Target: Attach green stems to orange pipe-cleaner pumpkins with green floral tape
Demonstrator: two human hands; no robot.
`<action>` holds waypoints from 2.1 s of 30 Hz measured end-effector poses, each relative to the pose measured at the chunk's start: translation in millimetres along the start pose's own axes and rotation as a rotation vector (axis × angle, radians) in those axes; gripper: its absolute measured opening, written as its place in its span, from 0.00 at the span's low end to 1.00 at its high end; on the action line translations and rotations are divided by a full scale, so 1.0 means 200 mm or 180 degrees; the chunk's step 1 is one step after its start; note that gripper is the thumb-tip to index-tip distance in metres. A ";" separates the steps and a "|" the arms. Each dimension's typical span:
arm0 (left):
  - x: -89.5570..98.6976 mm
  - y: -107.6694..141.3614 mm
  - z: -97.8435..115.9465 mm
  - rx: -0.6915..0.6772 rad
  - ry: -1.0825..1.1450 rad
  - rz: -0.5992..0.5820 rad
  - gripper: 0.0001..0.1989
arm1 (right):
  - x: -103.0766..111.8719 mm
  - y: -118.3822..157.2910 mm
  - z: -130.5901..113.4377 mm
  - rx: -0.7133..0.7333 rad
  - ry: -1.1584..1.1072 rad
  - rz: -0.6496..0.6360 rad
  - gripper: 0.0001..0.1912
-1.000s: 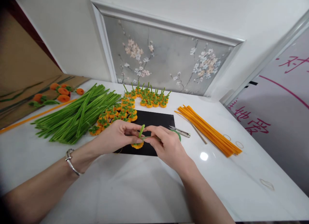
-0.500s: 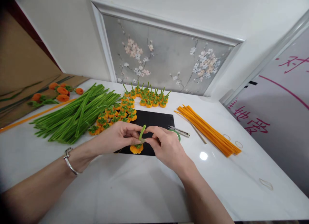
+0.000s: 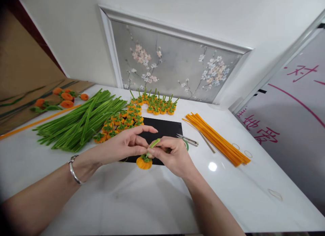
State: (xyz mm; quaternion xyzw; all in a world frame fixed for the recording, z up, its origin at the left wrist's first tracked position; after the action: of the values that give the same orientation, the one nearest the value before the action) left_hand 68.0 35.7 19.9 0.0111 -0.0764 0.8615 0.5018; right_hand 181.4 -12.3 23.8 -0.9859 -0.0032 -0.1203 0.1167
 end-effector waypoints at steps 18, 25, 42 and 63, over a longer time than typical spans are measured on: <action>0.06 -0.02 -0.08 0.0082 -0.0160 0.0506 0.06 | 0.03 0.04 -0.05 0.0461 0.1789 0.0581 0.05; 0.06 -0.02 -0.04 -0.0137 -0.0185 0.0524 0.05 | 0.01 0.06 -0.11 0.0782 0.1918 0.0594 0.07; 0.07 -0.03 -0.06 -0.0020 -0.0357 0.0670 0.20 | 0.02 0.03 -0.05 0.0660 0.1954 0.0559 0.13; 0.01 -0.01 -0.02 -0.0102 0.0032 0.0164 0.20 | 0.01 0.00 -0.01 0.0223 0.0646 0.0288 0.10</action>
State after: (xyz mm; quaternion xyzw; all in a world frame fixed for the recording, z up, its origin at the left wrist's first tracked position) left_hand 68.6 39.2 16.6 -0.0033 -0.0879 0.8729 0.4799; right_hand 183.7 -13.3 25.8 -0.9631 0.0489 -0.2138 0.1560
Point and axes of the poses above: each hand's wrist, its own y-axis away from the middle knuckle, its own x-axis out of the back of the hand, z = x × y, the point moved 7 cm from there along -y, towards the middle knuckle, and after that the axes turned 9 degrees about -x, right-handed, at the moved point
